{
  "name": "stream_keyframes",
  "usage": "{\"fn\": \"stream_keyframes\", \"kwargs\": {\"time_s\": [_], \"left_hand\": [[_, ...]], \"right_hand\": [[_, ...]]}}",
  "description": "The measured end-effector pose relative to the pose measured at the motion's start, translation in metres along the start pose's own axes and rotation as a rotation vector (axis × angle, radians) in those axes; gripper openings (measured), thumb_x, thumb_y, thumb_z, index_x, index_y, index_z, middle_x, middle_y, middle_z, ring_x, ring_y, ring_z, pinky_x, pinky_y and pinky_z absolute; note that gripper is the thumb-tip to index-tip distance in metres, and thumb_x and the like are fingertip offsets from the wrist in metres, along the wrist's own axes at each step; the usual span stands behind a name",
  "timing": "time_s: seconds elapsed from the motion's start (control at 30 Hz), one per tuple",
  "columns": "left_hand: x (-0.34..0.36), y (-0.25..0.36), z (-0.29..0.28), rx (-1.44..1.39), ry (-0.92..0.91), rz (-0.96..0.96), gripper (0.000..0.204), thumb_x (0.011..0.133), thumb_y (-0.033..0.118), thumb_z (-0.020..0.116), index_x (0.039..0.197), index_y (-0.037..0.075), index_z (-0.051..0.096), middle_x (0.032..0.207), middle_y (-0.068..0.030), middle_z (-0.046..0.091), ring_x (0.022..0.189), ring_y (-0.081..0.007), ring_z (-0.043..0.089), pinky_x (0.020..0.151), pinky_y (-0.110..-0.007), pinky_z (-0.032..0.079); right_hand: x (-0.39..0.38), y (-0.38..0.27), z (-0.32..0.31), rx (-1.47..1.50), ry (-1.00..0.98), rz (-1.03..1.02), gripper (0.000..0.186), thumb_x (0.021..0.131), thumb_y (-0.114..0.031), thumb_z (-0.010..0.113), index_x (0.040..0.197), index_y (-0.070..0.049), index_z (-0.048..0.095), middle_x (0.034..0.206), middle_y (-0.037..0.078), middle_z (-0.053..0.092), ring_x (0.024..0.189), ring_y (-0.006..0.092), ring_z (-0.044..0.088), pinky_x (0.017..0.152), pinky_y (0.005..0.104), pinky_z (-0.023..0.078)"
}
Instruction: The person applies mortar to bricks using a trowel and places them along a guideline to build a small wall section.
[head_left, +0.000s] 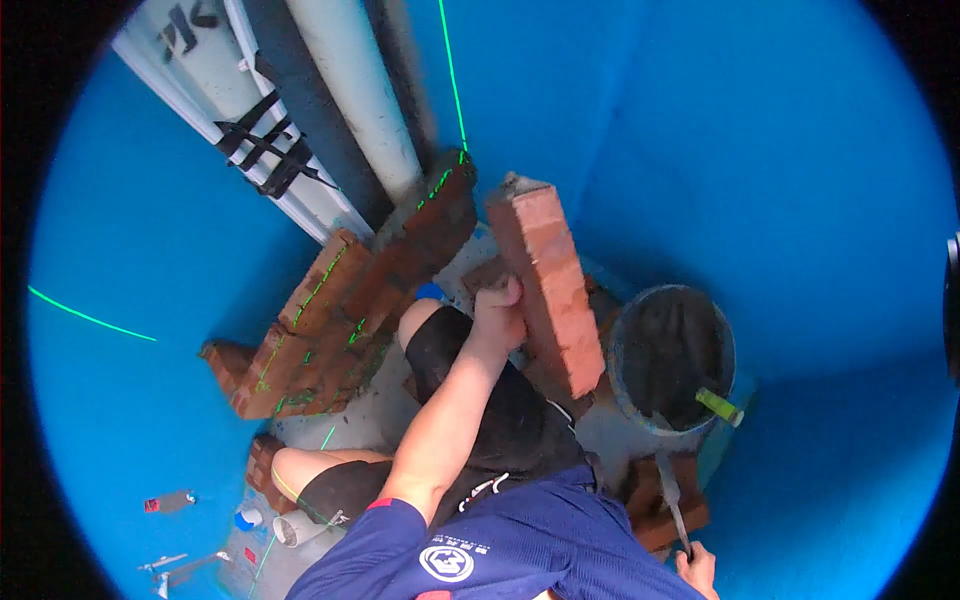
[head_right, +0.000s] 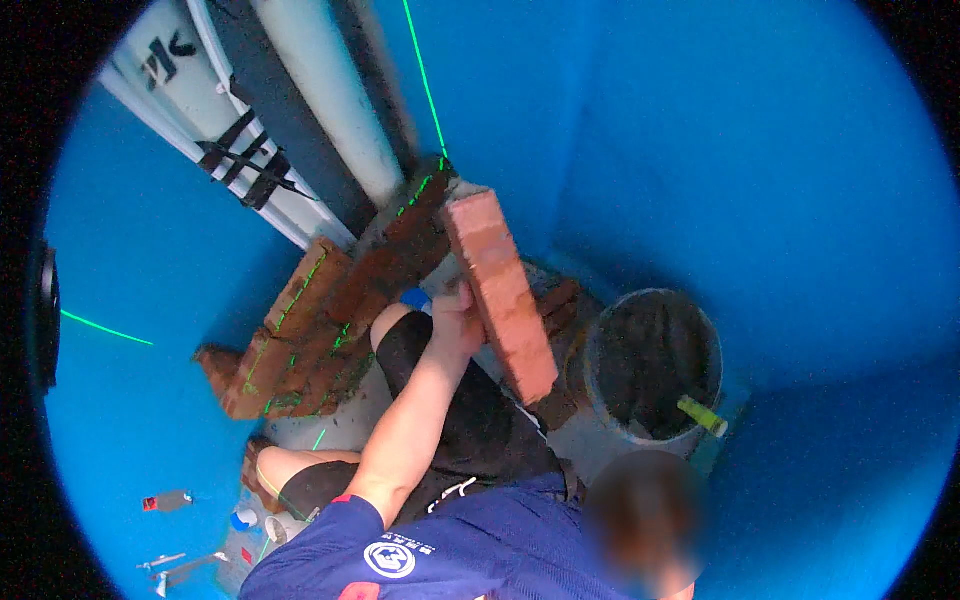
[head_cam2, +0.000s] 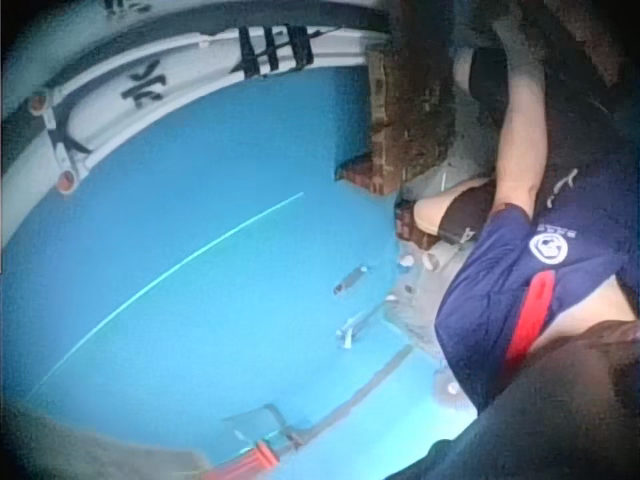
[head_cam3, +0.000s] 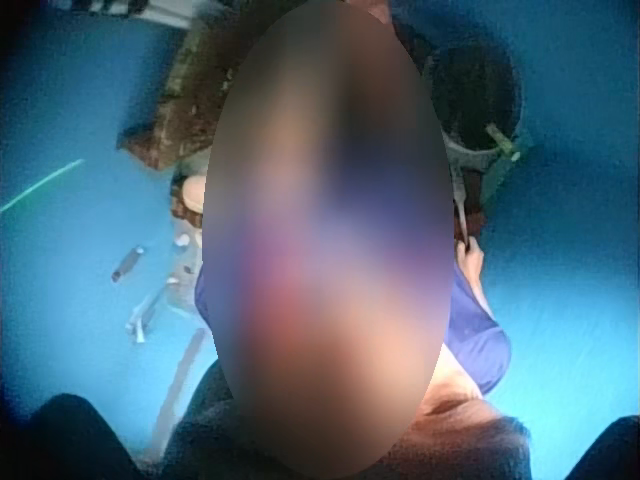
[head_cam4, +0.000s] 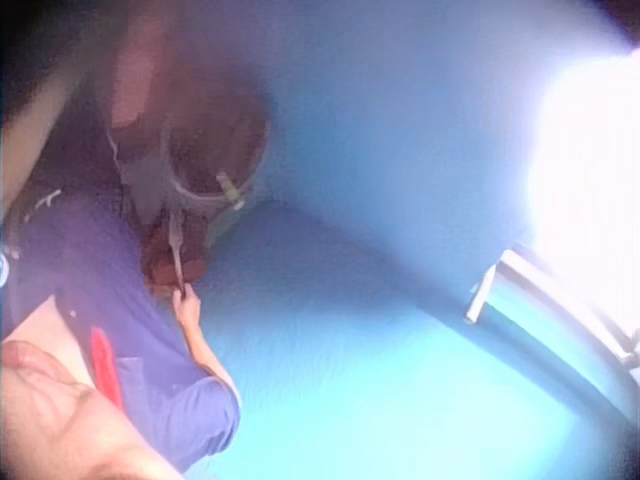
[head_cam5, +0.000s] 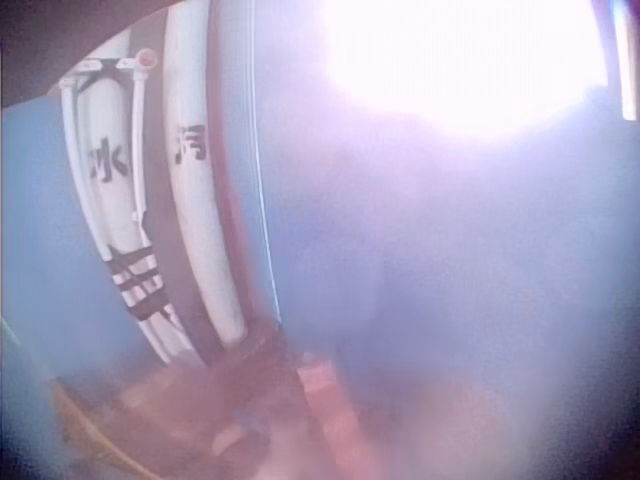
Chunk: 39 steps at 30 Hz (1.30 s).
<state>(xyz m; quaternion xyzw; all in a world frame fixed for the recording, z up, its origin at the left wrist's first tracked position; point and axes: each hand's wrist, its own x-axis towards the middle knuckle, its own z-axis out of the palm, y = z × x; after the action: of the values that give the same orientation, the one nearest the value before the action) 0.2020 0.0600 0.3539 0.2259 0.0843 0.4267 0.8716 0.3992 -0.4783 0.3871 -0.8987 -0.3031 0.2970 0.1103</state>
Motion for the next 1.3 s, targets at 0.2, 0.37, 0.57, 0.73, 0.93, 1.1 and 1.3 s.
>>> {"fn": "stream_keyframes", "kwargs": {"time_s": [0.2,0.37,0.57,0.73,0.93,1.1,1.3], "left_hand": [[0.006,0.002,0.019,-0.369,-0.461,-0.148,0.057,0.084,0.047,0.061,0.122,0.005,0.053,0.095,-0.0117,0.061,0.088,-0.0264,0.059,0.087,-0.042,0.044],[-0.006,0.034,0.061,-0.229,-0.643,0.071,0.04,0.094,0.042,0.049,0.109,0.006,0.058,0.085,-0.0113,0.061,0.08,-0.026,0.059,0.084,-0.039,0.045],[-0.036,0.089,0.089,0.067,-0.582,0.191,0.048,0.096,0.039,0.048,0.124,0.001,0.054,0.111,-0.0189,0.061,0.107,-0.0305,0.058,0.099,-0.044,0.042],[-0.081,0.132,0.127,0.589,-0.132,0.051,0.053,0.096,0.039,0.048,0.129,-0.002,0.052,0.125,-0.0219,0.056,0.119,-0.0321,0.053,0.105,-0.045,0.039],[-0.08,0.218,0.126,0.803,0.221,-0.607,0.079,0.093,0.059,0.043,0.124,-0.012,0.053,0.125,-0.0281,0.057,0.117,-0.0331,0.057,0.101,-0.043,0.044],[-0.01,0.239,0.131,0.936,0.228,-1.272,0.082,0.092,0.064,0.044,0.126,-0.01,0.052,0.121,-0.0226,0.061,0.112,-0.0268,0.06,0.098,-0.04,0.047],[0.024,0.222,0.135,1.269,-0.002,-1.439,0.064,0.083,0.045,0.071,0.117,-0.007,0.056,0.103,-0.0109,0.065,0.089,-0.0149,0.061,0.082,-0.029,0.049]], "right_hand": [[0.075,-0.151,-0.006,0.6,-0.177,-0.209,0.038,0.087,-0.038,0.065,0.076,-0.002,0.056,0.062,0.0,0.051,0.056,0.009,0.044,0.05,0.0281,0.036],[0.134,-0.299,0.015,1.241,-0.919,-0.311,0.075,0.091,-0.068,0.039,0.129,-0.004,0.049,0.097,0.009,0.068,0.046,0.0039,0.024,0.04,0.0187,0.024],[0.155,-0.362,0.061,1.741,-1.762,0.088,0.058,0.091,-0.057,0.051,0.124,-0.01,0.052,0.086,-0.002,0.06,0.046,0.0011,0.034,0.041,0.0162,0.032],[0.167,-0.37,0.092,1.659,-1.821,-0.022,0.043,0.093,-0.029,0.063,0.127,-0.008,0.048,0.087,0.001,0.059,0.045,0.0002,0.033,0.039,0.0155,0.032],[0.186,-0.382,0.108,1.61,-1.705,-0.096,0.049,0.088,-0.026,0.069,0.126,-0.001,0.049,0.085,0.003,0.06,0.046,-0.0005,0.036,0.037,0.0141,0.033],[0.216,-0.395,0.108,1.573,-1.651,-0.158,0.048,0.086,-0.026,0.071,0.122,-0.002,0.051,0.085,0.002,0.059,0.046,-0.0004,0.037,0.037,0.0139,0.032],[0.226,-0.411,0.093,1.513,-1.513,-0.15,0.045,0.083,-0.02,0.073,0.118,-0.003,0.051,0.079,0.0,0.055,0.045,0.0012,0.037,0.037,0.015,0.032]]}}
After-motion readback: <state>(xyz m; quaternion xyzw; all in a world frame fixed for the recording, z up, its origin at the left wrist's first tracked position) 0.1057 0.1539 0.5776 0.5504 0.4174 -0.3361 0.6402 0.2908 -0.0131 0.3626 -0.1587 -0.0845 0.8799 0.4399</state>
